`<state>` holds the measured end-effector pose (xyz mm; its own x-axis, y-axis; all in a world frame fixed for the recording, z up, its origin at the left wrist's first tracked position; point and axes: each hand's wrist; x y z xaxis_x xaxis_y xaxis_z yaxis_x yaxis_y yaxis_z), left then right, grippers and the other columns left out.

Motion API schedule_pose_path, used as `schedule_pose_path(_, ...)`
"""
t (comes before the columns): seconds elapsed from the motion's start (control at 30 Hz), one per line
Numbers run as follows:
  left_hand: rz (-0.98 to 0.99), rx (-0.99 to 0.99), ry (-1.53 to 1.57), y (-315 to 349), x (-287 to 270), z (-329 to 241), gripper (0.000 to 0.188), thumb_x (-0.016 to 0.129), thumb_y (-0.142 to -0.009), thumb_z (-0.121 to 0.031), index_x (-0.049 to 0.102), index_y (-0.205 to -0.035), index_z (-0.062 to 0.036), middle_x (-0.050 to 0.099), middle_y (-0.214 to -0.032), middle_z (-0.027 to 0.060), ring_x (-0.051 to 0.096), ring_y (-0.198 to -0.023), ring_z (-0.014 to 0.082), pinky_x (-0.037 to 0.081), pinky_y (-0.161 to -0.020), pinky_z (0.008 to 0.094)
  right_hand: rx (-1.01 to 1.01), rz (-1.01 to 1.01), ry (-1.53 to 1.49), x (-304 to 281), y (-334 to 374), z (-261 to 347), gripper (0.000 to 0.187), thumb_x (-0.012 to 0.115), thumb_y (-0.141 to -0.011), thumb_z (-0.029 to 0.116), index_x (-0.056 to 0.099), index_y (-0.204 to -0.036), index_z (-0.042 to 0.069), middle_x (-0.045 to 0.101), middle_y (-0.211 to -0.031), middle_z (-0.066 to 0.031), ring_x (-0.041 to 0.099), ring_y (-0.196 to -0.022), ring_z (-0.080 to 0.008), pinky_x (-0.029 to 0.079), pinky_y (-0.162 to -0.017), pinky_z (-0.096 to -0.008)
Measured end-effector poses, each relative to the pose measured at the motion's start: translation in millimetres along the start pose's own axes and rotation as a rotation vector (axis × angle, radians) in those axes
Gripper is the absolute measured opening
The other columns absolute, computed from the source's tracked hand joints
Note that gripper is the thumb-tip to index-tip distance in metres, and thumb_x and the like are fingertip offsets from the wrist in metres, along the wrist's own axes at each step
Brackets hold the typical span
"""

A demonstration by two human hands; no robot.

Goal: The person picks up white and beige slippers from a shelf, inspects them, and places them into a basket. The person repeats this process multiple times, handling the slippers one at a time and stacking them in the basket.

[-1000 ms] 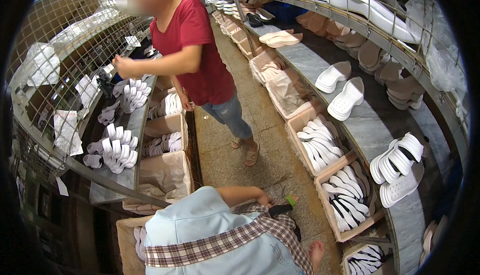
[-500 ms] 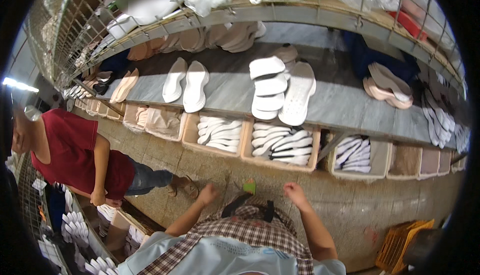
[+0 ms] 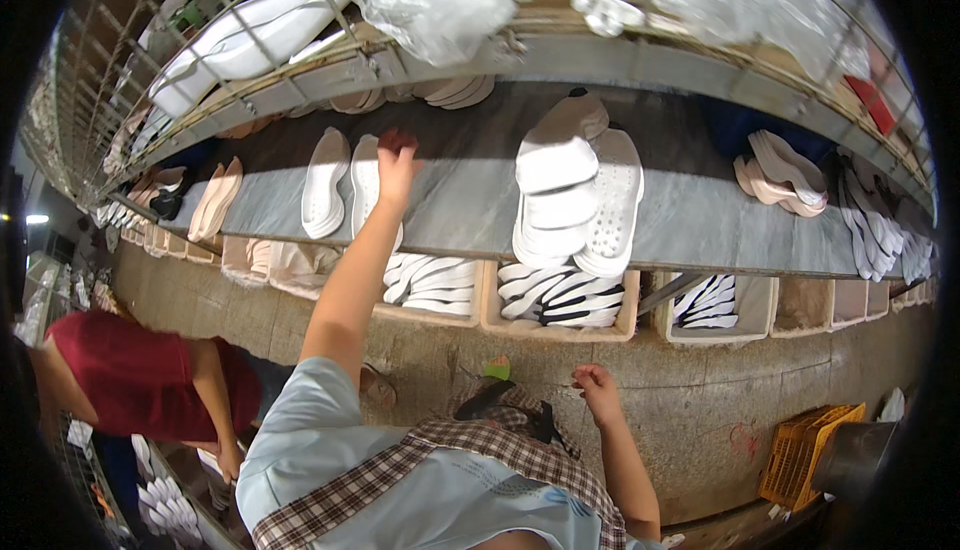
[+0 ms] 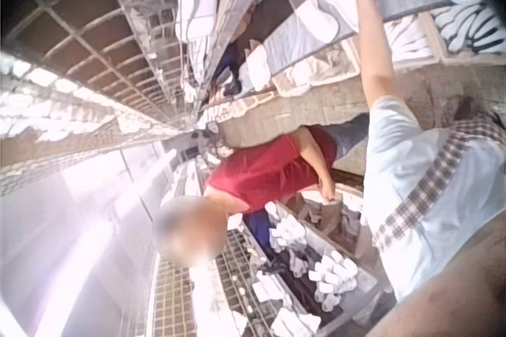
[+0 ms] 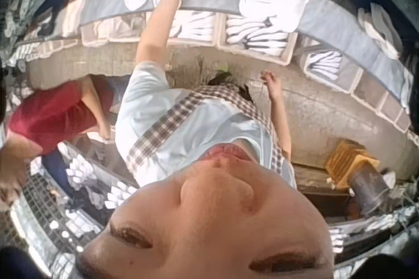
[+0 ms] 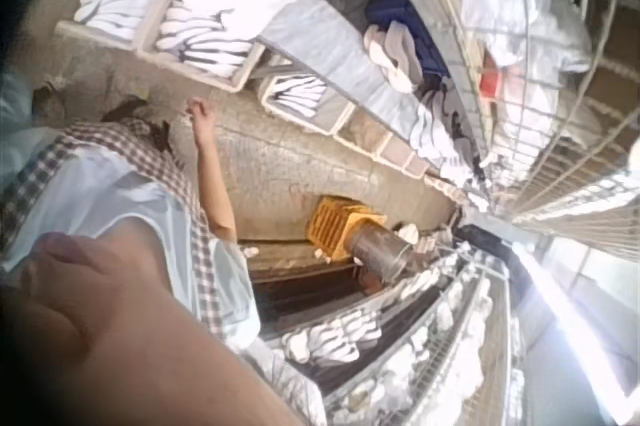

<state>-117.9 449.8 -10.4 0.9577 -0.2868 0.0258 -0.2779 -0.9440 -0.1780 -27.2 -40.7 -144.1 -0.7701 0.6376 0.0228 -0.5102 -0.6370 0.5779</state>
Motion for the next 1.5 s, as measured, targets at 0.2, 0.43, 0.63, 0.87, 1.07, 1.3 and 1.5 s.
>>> schedule_pose_path(0.2,0.035,-0.36,0.316,-126.0,40.2,43.9,0.044,0.049,-0.09,-0.037,0.036,-0.13,-0.0213,0.049,-0.12,0.002,0.05,-0.107,0.021,0.045,-0.083,0.0454,0.016,-0.062,-0.067,49.9,-13.6,23.7,0.016,0.06,-0.087,0.021,0.059,-0.1,0.011,0.064,-0.094,0.0001,0.06,-0.081,-0.0124,0.043,-0.069,-0.0272)
schedule_pose_path(0.43,-0.025,-0.595,0.77,-139.9,63.2,57.0,0.041,0.054,-0.087,-0.023,0.039,-0.124,-0.0216,0.051,-0.116,0.0044,0.051,-0.105,0.0244,0.047,-0.08,0.0486,-0.045,-0.006,-0.083,98.2,-23.3,45.0,0.016,0.058,-0.089,0.02,0.059,-0.1,0.009,0.065,-0.095,-0.001,0.06,-0.082,-0.012,0.043,-0.07,-0.0248)
schedule_pose_path(0.63,0.081,-0.743,0.594,-27.4,40.1,7.3,0.04,0.055,-0.083,-0.009,0.037,-0.116,-0.0216,0.05,-0.11,0.0067,0.053,-0.095,0.026,0.05,-0.074,0.0468,-0.239,0.262,-0.035,124.6,-45.5,85.8,0.023,0.057,-0.09,0.015,0.055,-0.111,0.006,0.064,-0.099,-0.0038,0.057,-0.086,-0.0108,0.043,-0.07,-0.0235)
schedule_pose_path(0.87,-0.02,-0.84,0.657,176.9,-48.5,-75.4,0.068,0.052,-0.074,0.009,0.019,-0.13,-0.015,0.037,-0.126,0.0183,0.05,-0.106,0.0327,0.052,-0.082,0.0404,-0.01,0.525,-0.512,164.4,-58.0,128.2,0.058,0.044,-0.093,0.049,0.033,-0.135,0.011,0.052,-0.125,-0.0129,0.051,-0.106,-0.0184,0.041,-0.083,-0.0337)
schedule_pose_path(1.07,0.043,-0.874,0.635,316.8,-80.9,-104.3,0.073,0.056,-0.074,0.01,0.016,-0.129,-0.0139,0.038,-0.123,0.017,0.051,-0.106,0.0269,0.05,-0.082,0.0363,-0.098,0.587,-0.914,193.7,-47.0,110.7,0.056,0.038,-0.093,0.048,0.045,-0.129,0.006,0.054,-0.126,-0.0115,0.054,-0.112,-0.029,0.047,-0.092,-0.043)
schedule_pose_path(1.3,0.381,-0.447,-0.171,375.1,-112.6,-137.4,0.096,0.075,-0.07,-0.012,0.011,-0.142,-0.0041,0.033,-0.135,0.0221,0.032,-0.128,0.0346,0.033,-0.104,0.0442,0.033,0.862,-0.988,171.9,18.1,77.3,0.05,0.038,-0.092,0.034,0.048,-0.125,-0.002,0.058,-0.119,-0.0171,0.059,-0.105,-0.0294,0.051,-0.087,-0.0401)
schedule_pose_path(1.5,0.572,-0.381,0.183,343.9,-93.4,-147.3,0.07,0.068,-0.082,-0.025,0.031,-0.134,0.0035,0.05,-0.124,0.0156,0.053,-0.11,0.0217,0.048,-0.09,0.0334,0.106,0.787,-0.774,145.7,84.0,87.2,0.052,0.039,-0.092,0.033,0.043,-0.129,-0.003,0.051,-0.129,-0.0161,0.05,-0.118,-0.0277,0.038,-0.101,-0.0407)
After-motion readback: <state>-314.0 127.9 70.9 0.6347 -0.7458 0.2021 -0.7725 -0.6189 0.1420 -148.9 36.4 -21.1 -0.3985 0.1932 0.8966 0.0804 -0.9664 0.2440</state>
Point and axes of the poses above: each hand's wrist, its own y-axis away from the middle knuckle, its own x-axis out of the palm, z = x × y
